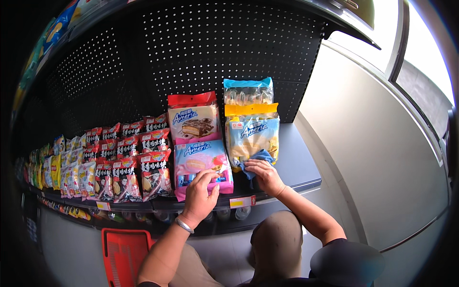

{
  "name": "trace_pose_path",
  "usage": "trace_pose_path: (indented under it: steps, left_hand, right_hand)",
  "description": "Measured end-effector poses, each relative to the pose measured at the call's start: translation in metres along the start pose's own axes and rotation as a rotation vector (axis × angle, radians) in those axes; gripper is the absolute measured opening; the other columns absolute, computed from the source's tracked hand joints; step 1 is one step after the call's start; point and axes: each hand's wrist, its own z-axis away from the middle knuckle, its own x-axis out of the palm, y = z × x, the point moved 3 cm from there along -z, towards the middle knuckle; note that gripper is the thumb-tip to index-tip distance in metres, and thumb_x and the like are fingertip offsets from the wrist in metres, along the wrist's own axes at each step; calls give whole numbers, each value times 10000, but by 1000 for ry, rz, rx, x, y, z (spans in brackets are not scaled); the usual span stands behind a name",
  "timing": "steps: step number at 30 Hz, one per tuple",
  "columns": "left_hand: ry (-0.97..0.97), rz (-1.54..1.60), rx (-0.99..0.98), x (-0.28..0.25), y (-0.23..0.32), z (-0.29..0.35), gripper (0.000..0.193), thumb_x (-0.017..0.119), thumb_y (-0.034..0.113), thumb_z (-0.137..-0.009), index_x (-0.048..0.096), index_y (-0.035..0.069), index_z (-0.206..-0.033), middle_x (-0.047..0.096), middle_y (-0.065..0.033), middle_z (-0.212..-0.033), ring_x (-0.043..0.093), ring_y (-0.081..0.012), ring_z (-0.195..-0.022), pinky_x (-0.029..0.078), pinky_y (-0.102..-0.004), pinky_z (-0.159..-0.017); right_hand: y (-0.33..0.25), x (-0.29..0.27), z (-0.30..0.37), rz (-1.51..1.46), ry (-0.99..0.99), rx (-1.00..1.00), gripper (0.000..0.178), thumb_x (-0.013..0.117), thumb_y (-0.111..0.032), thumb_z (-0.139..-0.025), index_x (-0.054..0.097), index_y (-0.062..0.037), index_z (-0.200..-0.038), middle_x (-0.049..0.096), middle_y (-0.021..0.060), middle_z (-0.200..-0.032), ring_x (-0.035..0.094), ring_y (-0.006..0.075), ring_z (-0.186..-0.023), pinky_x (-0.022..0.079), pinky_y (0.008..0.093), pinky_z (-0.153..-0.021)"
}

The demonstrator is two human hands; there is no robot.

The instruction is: The person walks through a grocery store aisle carrying a red basket and a blue cloth. They kneel down to wipe the shelf surface and then systematically pick up various snack packages from the basket to place them onto the shelf, arranging them in rows.

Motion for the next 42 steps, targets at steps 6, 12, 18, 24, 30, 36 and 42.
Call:
trace_pose_path:
  steps: [6, 12, 18, 24, 30, 36, 42]
  left_hand:
    - [14, 116, -133, -1, -7, 1, 240, 671, 20, -808, 613, -17, -1038, 652, -167, -1026, 645, -274, -997, 497, -341, -886]
    - [-114, 1029, -480, -1, -16, 5, 424, 687, 194, -922, 503, 6, -1254, 593, -51, -1184, 561, -128, -1104, 438, -281, -980]
    - [18, 880, -521, 3, -28, 10, 221, 694, 69, -887, 593, -2, -1069, 666, -36, -958, 622, -86, -866, 508, -246, -768]
    - [142, 717, -533, -6, -42, 17, 140, 674, 51, -898, 592, 5, -1002, 658, -26, -888, 600, -61, -781, 493, -214, -706]
    - [153, 768, -510, -16, -16, 7, 133, 673, 55, -882, 584, 28, -977, 611, 7, -870, 564, -53, -767, 472, -212, -694]
    - [134, 1062, -619, -26, -23, 5, 252, 617, 47, -877, 588, 35, -1128, 626, -12, -1045, 578, -109, -979, 449, -273, -913]
    - [182, 1247, -785, -20, -40, 11, 342, 567, 58, -912, 564, 25, -1253, 634, -45, -1157, 589, -159, -1080, 457, -315, -965]
  right_hand:
    - [11, 1, 19, -652, 177, 641, 326, 531, 100, -860, 611, 2, -1161, 684, 68, -1050, 656, 141, -954, 529, 303, -871]
    - [-78, 0, -54, -1497, 19, 935, 230, 523, -62, -960, 566, -16, -1181, 652, 39, -988, 643, 135, -915, 529, 305, -847]
    - [-96, 26, -63, -1554, 36, 908, 391, 614, -276, -957, 511, -42, -1253, 610, 52, -1096, 605, 134, -980, 502, 291, -841]
    - [-96, 47, -44, -1401, -75, 1041, 681, 720, -431, -856, 447, -29, -1333, 585, 82, -1154, 557, 191, -1084, 470, 410, -904]
    - [-97, 45, -45, -1424, -155, 905, 710, 726, -340, -863, 385, -4, -1387, 541, 124, -1252, 558, 242, -1122, 481, 454, -933]
    - [-89, 30, -51, -1586, 137, 993, 488, 711, -161, -869, 495, 4, -1275, 616, 111, -1139, 618, 210, -1030, 533, 379, -883]
    - [-82, 31, -47, -1603, 204, 969, 267, 614, -25, -905, 561, -51, -1164, 640, 47, -1045, 604, 170, -1008, 513, 354, -911]
